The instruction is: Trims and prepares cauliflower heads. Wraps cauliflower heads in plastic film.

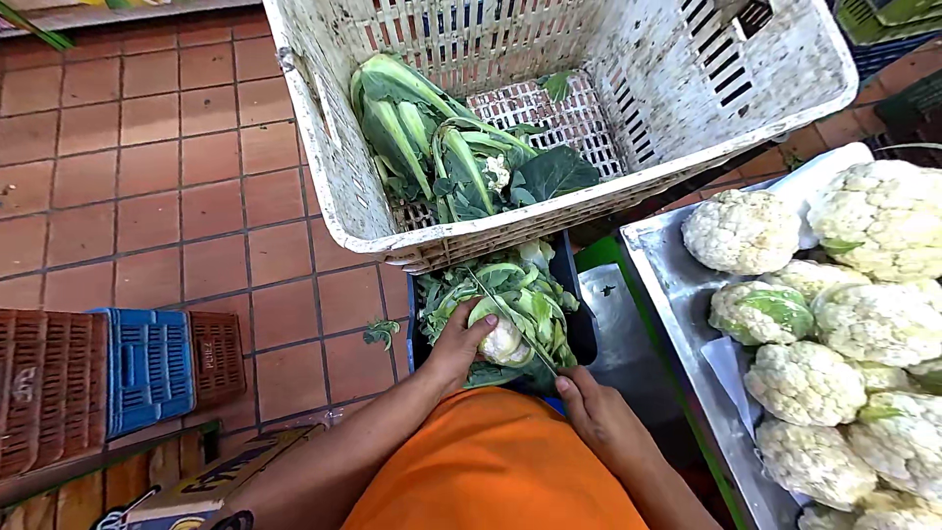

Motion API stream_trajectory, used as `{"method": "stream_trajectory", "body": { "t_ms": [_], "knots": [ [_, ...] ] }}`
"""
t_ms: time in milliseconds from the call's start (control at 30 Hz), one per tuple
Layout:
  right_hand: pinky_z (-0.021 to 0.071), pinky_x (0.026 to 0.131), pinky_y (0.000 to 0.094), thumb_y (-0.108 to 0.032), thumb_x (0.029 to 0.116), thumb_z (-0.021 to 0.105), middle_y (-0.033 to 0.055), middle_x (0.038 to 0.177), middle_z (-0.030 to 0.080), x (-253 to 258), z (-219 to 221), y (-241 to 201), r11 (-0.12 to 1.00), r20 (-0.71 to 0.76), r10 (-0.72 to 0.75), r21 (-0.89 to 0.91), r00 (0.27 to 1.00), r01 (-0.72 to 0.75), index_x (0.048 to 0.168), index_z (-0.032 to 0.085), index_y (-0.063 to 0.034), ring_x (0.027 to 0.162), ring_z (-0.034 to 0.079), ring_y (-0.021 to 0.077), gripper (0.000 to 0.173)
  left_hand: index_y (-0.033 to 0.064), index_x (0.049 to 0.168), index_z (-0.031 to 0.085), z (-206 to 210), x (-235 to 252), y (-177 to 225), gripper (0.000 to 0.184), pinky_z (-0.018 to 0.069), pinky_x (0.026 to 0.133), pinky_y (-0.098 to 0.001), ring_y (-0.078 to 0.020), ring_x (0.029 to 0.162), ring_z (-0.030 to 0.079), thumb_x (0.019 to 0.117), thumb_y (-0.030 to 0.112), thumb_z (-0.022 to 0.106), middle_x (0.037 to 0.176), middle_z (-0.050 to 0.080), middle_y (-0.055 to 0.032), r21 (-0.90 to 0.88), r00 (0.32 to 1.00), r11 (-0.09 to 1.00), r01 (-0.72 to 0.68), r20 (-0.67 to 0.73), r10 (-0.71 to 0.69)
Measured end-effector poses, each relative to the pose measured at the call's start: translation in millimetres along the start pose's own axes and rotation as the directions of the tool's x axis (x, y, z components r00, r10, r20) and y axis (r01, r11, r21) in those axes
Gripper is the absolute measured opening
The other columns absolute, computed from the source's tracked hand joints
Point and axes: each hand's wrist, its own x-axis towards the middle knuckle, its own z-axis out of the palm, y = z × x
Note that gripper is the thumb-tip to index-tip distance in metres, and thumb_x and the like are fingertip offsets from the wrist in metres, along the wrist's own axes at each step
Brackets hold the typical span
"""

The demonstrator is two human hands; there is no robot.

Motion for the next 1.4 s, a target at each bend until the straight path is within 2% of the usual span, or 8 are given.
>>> {"method": "stream_trajectory", "body": {
  "t_ms": [200, 400, 567, 833, 1000, 1167, 1300, 1400],
  "knots": [
    [0.0578, 0.065, 0.0489, -0.058, 0.1067, 0.025, 0.0064, 0.08, 0.069, -4.5, 3.2, -7.1, 0.994, 0.096, 0.106, -0.015, 0.99, -0.105, 0.125, 0.062, -0.0137, 0.075, 0.071, 0.0249, 0.061, 0.022, 0.149, 0.045, -8.7, 4.4, -16.3, 0.049, 0.0589, 0.083, -0.0488, -0.0303, 0.103, 0.068, 0.103, 0.028, 0.06, 0.127, 0.065, -0.0148, -0.003, 0.999, 1.0, -0.021, 0.048, 0.021],
    [0.0571, 0.071, 0.0492, -0.054, 0.1077, 0.026, 0.0082, 0.083, 0.067, 7.2, 0.0, -11.1, 0.989, 0.208, 0.145, -0.025, 0.967, -0.143, 0.123, 0.06, -0.0129, 0.08, 0.07, 0.0269, 0.056, 0.0219, 0.149, 0.044, -18.6, 9.9, -25.5, 0.05, 0.0595, 0.082, -0.0476, -0.0304, 0.102, 0.068, 0.1017, 0.028, 0.06, 0.125, 0.065, -0.0161, -0.003, 0.997, 0.999, -0.033, 0.07, 0.033],
    [0.057, 0.073, 0.0506, -0.055, 0.1076, 0.024, 0.0094, 0.088, 0.068, 6.6, -2.9, -16.6, 0.976, 0.264, 0.218, -0.089, 0.939, -0.201, 0.122, 0.058, -0.0138, 0.085, 0.071, 0.0289, 0.056, 0.0179, 0.147, 0.045, -19.0, 10.8, -31.4, 0.048, 0.0601, 0.081, -0.0472, -0.0296, 0.099, 0.069, 0.1013, 0.025, 0.06, 0.121, 0.066, -0.0167, -0.012, 0.997, 0.999, -0.045, 0.069, 0.046],
    [0.0564, 0.075, 0.0509, -0.054, 0.1088, 0.024, 0.0112, 0.09, 0.068, 19.5, -12.5, -37.6, 0.935, 0.296, 0.334, -0.225, 0.895, -0.275, 0.12, 0.056, -0.0135, 0.09, 0.071, 0.0315, 0.053, 0.0157, 0.144, 0.046, -19.9, 16.7, -33.6, 0.044, 0.0606, 0.08, -0.0467, -0.0294, 0.097, 0.07, 0.1021, 0.018, 0.059, 0.12, 0.066, -0.0168, -0.004, 0.997, 0.999, -0.05, 0.064, 0.05],
    [0.0569, 0.074, 0.05, -0.055, 0.1085, 0.023, 0.0108, 0.09, 0.067, 4.7, -18.1, -39.6, 0.925, 0.29, 0.355, -0.245, 0.889, -0.289, 0.118, 0.055, -0.0136, 0.089, 0.071, 0.0308, 0.054, 0.0155, 0.143, 0.049, -21.6, 17.0, -33.8, 0.047, 0.0603, 0.082, -0.0447, -0.0273, 0.098, 0.069, 0.0983, 0.016, 0.064, 0.12, 0.067, -0.0153, -0.027, 0.991, 0.997, -0.075, 0.107, 0.077],
    [0.0562, 0.077, 0.0524, -0.053, 0.1091, 0.025, 0.0138, 0.093, 0.068, 29.0, -15.1, -45.4, 0.922, 0.305, 0.364, -0.248, 0.88, -0.296, 0.119, 0.055, -0.0114, 0.092, 0.071, 0.0337, 0.053, 0.0135, 0.142, 0.048, -22.8, 19.4, -34.9, 0.047, 0.0603, 0.079, -0.0428, -0.0261, 0.096, 0.07, 0.0981, 0.017, 0.065, 0.118, 0.067, -0.0152, -0.006, 0.991, 0.997, -0.073, 0.109, 0.073],
    [0.0566, 0.076, 0.0535, -0.054, 0.1089, 0.024, 0.0143, 0.094, 0.069, 10.7, -22.8, -48.4, 0.905, 0.309, 0.4, -0.279, 0.863, -0.32, 0.119, 0.055, -0.0117, 0.093, 0.071, 0.0342, 0.054, 0.0131, 0.141, 0.049, -23.8, 18.7, -35.5, 0.048, 0.0603, 0.081, -0.0442, -0.0269, 0.097, 0.069, 0.0963, 0.017, 0.066, 0.119, 0.067, -0.0155, -0.016, 0.99, 0.996, -0.087, 0.108, 0.088],
    [0.0565, 0.078, 0.0543, -0.053, 0.1094, 0.023, 0.0153, 0.096, 0.069, 18.8, -24.2, -51.0, 0.895, 0.326, 0.421, -0.301, 0.846, -0.329, 0.121, 0.054, -0.0114, 0.095, 0.071, 0.0355, 0.053, 0.0139, 0.141, 0.049, -24.5, 20.9, -37.2, 0.05, 0.0601, 0.082, -0.044, -0.0267, 0.098, 0.069, 0.0953, 0.018, 0.068, 0.119, 0.067, -0.0154, -0.018, 0.99, 0.996, -0.091, 0.11, 0.092]
  ]
}}
